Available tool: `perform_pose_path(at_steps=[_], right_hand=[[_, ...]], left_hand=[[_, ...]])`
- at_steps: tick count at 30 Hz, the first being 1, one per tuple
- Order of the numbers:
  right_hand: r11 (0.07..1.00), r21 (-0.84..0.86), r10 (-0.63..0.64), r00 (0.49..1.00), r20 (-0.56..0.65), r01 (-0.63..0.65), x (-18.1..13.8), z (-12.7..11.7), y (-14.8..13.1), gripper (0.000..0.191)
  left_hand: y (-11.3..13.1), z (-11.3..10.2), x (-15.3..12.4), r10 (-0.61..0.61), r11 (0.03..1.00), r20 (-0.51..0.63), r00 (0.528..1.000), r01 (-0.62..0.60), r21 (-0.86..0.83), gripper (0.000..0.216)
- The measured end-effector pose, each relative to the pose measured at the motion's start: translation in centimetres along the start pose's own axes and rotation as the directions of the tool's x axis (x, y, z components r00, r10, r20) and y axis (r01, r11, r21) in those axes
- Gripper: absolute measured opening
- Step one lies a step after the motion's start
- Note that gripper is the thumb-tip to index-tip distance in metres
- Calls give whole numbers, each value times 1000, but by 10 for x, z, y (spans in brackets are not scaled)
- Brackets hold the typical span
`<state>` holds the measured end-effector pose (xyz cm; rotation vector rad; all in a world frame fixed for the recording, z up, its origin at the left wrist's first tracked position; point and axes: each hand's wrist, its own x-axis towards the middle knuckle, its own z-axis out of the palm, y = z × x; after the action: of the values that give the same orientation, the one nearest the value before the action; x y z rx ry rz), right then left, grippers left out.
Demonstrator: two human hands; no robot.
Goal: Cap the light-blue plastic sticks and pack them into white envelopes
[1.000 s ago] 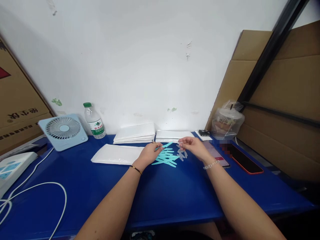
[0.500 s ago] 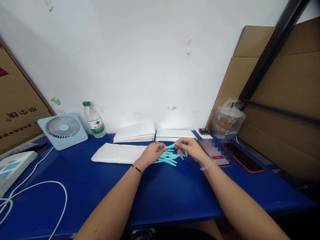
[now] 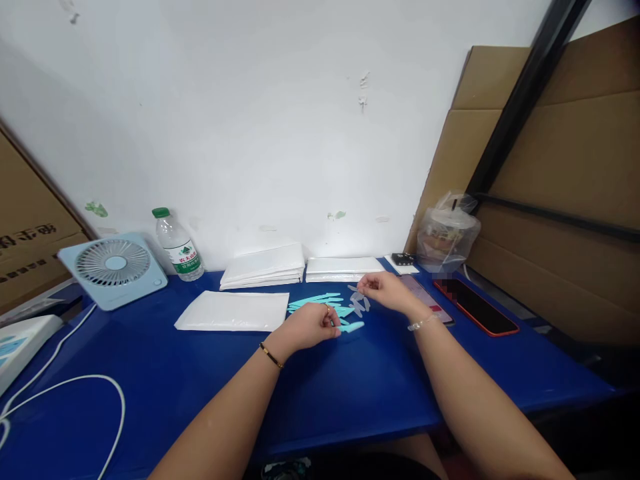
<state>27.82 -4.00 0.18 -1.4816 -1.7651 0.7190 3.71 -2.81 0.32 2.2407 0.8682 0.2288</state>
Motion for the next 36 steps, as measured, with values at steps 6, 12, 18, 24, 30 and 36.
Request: perform_pose_path(at_steps=[6, 12, 18, 24, 30, 36], right_hand=[[946, -322, 61, 996, 60, -39, 3, 9, 15, 3], [953, -301, 59, 997, 54, -40, 3, 13, 11, 6], [996, 42, 75, 997, 20, -75, 1, -5, 8, 20], [965, 259, 27, 999, 21, -31, 1, -12, 8, 33], [927, 366, 109, 992, -59, -80, -4, -7, -12, 40], [920, 380, 101, 995, 0, -93, -3, 5, -19, 41]], left_hand=[[2, 4, -1, -5, 978, -34, 999, 12, 208, 20], [-10, -2, 5, -68, 899, -228, 971, 159, 409, 14], [-14, -4, 7, -132, 931, -203, 970, 192, 310, 7], [-29, -15, 8, -109, 988, -207, 972, 129, 84, 16], [-37, -22, 9, -113, 994, -212, 971, 109, -31, 26], [-35, -21, 9, -106, 994, -221, 969, 103, -25, 24]])
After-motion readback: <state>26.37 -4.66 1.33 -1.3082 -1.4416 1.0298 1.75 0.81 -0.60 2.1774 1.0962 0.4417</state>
